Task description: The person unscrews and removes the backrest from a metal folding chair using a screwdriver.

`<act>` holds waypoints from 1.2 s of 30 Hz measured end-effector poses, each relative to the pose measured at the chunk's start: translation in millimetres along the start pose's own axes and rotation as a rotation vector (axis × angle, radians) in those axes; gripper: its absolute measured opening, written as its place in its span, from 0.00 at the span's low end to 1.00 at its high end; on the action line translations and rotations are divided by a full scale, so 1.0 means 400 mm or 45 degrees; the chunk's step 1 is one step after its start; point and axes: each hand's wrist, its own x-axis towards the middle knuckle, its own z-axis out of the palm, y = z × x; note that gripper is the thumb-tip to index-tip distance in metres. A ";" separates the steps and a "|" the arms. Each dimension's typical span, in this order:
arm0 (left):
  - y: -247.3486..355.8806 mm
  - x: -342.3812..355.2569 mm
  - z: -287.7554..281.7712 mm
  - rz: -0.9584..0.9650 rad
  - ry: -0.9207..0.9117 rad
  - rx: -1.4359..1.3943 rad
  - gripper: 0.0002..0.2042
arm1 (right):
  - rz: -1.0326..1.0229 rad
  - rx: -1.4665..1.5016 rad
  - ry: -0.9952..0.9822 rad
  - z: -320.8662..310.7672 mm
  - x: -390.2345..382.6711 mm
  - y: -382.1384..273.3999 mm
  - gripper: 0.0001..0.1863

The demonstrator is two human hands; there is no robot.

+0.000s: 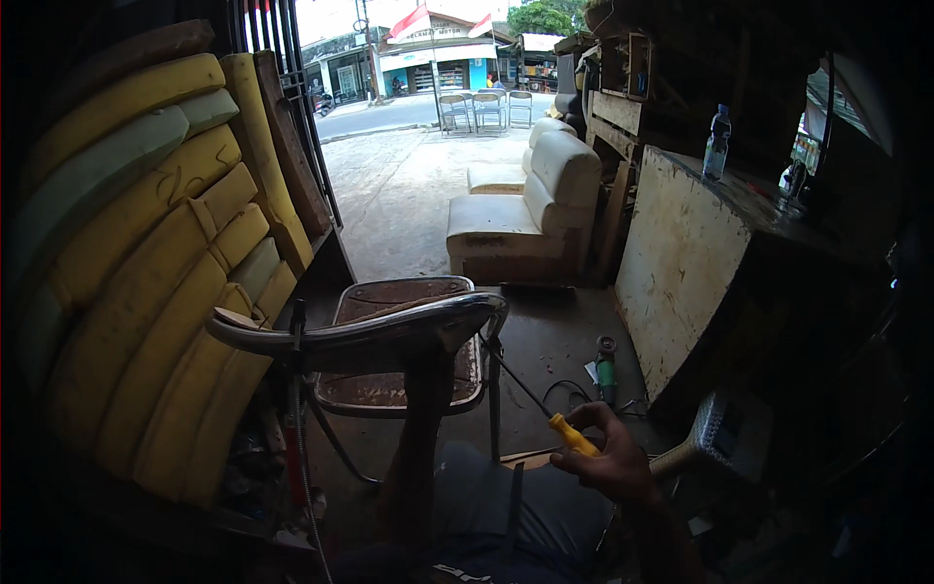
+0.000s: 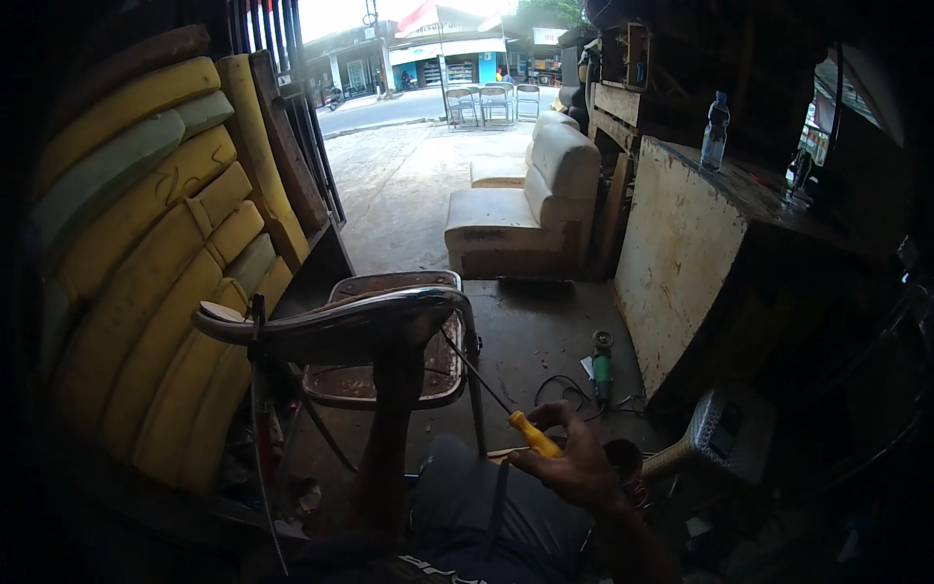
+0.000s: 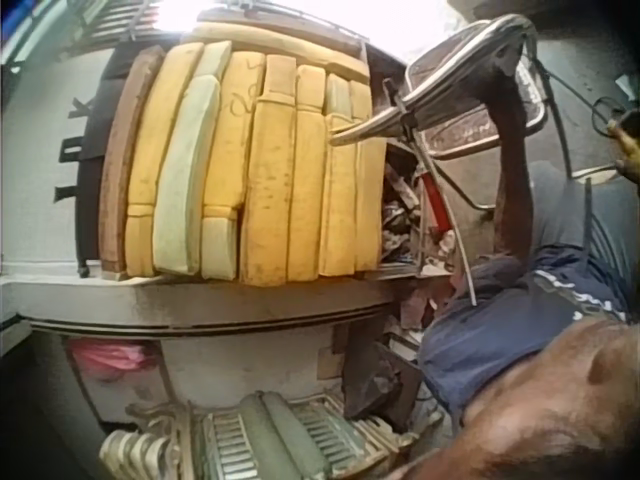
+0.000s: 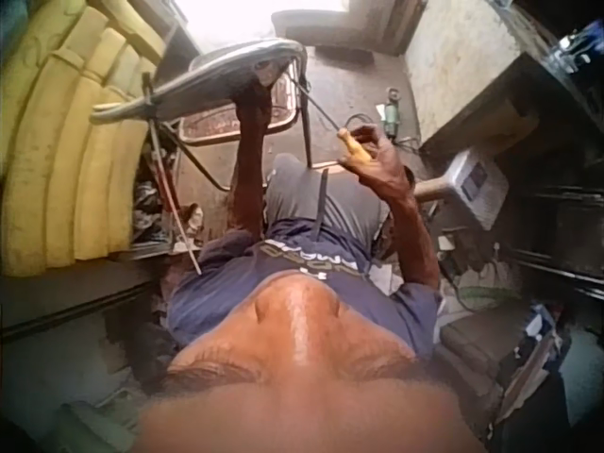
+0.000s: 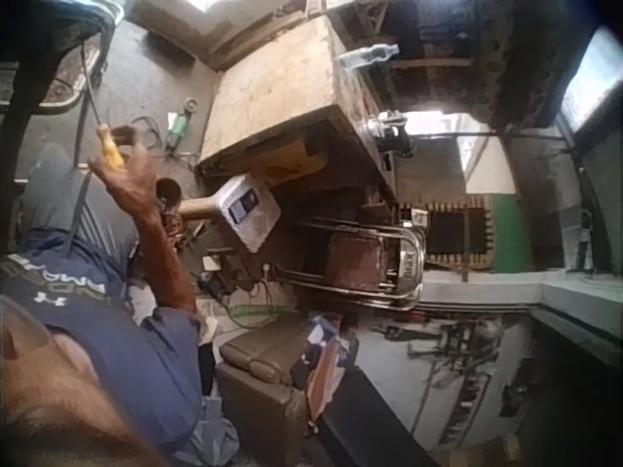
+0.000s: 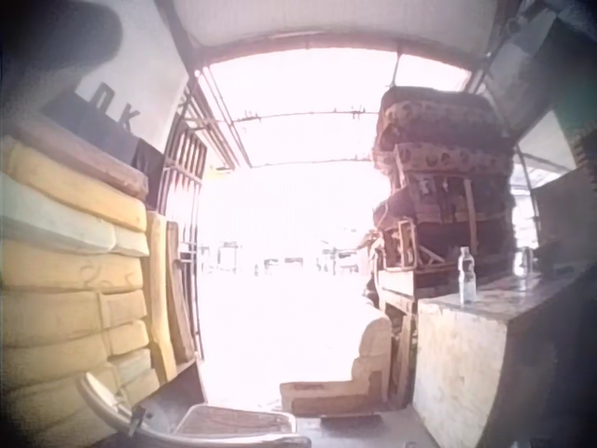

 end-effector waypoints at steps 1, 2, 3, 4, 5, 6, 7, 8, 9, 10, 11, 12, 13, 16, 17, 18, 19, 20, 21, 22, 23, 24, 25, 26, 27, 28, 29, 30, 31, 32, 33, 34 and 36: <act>-0.020 -0.003 -0.001 0.018 0.063 -0.119 0.16 | -0.245 -0.258 0.065 0.004 -0.011 0.004 0.16; -0.042 -0.007 -0.020 0.126 0.068 -0.007 0.16 | -0.612 -0.504 0.230 0.009 -0.009 0.014 0.17; -0.060 -0.009 -0.019 0.128 0.089 -0.061 0.16 | -0.630 -0.539 0.259 0.019 -0.014 0.019 0.16; -0.078 -0.010 -0.020 0.132 0.108 -0.114 0.16 | -0.648 -0.574 0.288 0.036 -0.021 0.021 0.16; -0.094 -0.013 -0.011 0.034 0.147 -0.338 0.16 | -0.669 -0.609 0.314 0.047 -0.024 0.023 0.16; -0.074 -0.015 -0.005 0.017 0.107 -0.197 0.16 | -0.363 -0.217 0.179 0.039 -0.021 0.026 0.16; -0.049 -0.016 -0.003 0.005 0.070 -0.057 0.16 | -0.061 0.171 0.045 0.021 -0.009 0.019 0.17; 0.063 0.010 -0.006 0.095 -0.049 0.436 0.15 | 0.244 0.557 -0.058 -0.007 -0.001 0.014 0.18; 0.124 0.020 -0.021 0.186 -0.147 0.949 0.15 | 0.541 0.949 -0.190 -0.017 0.000 0.011 0.19; 0.116 0.017 -0.029 0.194 -0.146 0.916 0.17 | 0.505 0.809 -0.287 -0.014 0.003 0.019 0.21; 0.100 0.018 -0.043 0.201 -0.146 0.881 0.18 | 0.378 0.647 -0.228 -0.003 -0.005 0.021 0.20; 0.090 0.026 -0.052 0.214 -0.136 0.851 0.20 | 0.243 0.486 -0.174 0.018 -0.008 0.020 0.20; 0.092 0.024 -0.048 0.226 -0.145 0.864 0.21 | 0.117 0.327 -0.110 0.029 -0.018 0.029 0.19; 0.079 0.016 -0.044 0.135 -0.140 0.550 0.22 | -0.617 -0.441 0.349 0.065 -0.017 0.089 0.15; 0.045 0.011 -0.035 0.023 -0.125 0.207 0.22 | -0.642 -0.532 0.415 0.074 -0.019 0.093 0.14; 0.009 0.009 -0.032 0.000 -0.108 0.104 0.22 | -0.325 -0.117 0.191 0.075 -0.014 0.108 0.15; -0.029 0.006 -0.031 -0.024 -0.088 0.002 0.22 | -0.031 0.284 0.028 0.062 -0.004 0.103 0.15; -0.072 0.001 -0.033 0.033 -0.070 0.139 0.22 | 0.269 0.678 -0.147 0.044 0.011 0.090 0.15; -0.070 0.005 -0.021 0.057 -0.048 0.167 0.21 | 0.576 1.053 -0.307 0.022 0.017 0.076 0.16; -0.068 0.009 -0.018 0.082 -0.026 0.201 0.20 | 0.543 0.966 -0.217 0.024 0.010 0.050 0.17; -0.067 0.012 -0.024 0.075 0.007 0.149 0.19 | 0.328 0.647 -0.170 0.025 0.008 0.038 0.17; -0.028 0.014 -0.022 0.078 -0.017 0.241 0.18 | 0.122 0.333 -0.106 0.022 -0.002 0.035 0.16; 0.012 0.017 -0.035 0.079 -0.031 0.345 0.17 | -0.079 0.022 -0.054 0.027 -0.012 0.036 0.16; 0.083 0.025 -0.047 0.091 -0.084 0.597 0.17 | -0.430 -0.263 0.182 0.041 -0.014 0.050 0.16; 0.117 0.028 -0.051 0.103 -0.140 0.842 0.17 | -0.549 -0.470 0.266 0.052 -0.026 0.044 0.16; 0.113 0.026 -0.047 0.121 -0.144 0.816 0.17 | -0.664 -0.678 0.350 0.062 -0.040 0.032 0.16; 0.104 0.023 -0.042 0.140 -0.150 0.788 0.18 | -0.774 -0.888 0.432 0.071 -0.051 0.028 0.16; 0.093 0.021 -0.034 0.159 -0.159 0.759 0.18 | -0.765 -0.934 0.420 0.079 -0.058 0.035 0.19; 0.060 0.020 -0.014 0.207 -0.128 0.574 0.18 | -0.633 -0.750 0.365 0.075 -0.057 0.040 0.18; 0.013 0.016 -0.025 0.238 -0.058 0.414 0.19 | -0.533 -0.557 0.273 0.077 -0.053 0.032 0.18; 0.001 0.009 -0.018 0.248 -0.020 0.342 0.19 | -0.418 -0.383 0.201 0.067 -0.042 0.028 0.17; -0.008 0.001 -0.031 0.257 0.024 0.294 0.19 | 0.336 0.416 -0.080 0.048 -0.031 -0.013 0.19; -0.006 -0.005 -0.038 0.243 0.047 0.395 0.19 | 0.442 0.773 -0.244 0.018 -0.005 0.006 0.20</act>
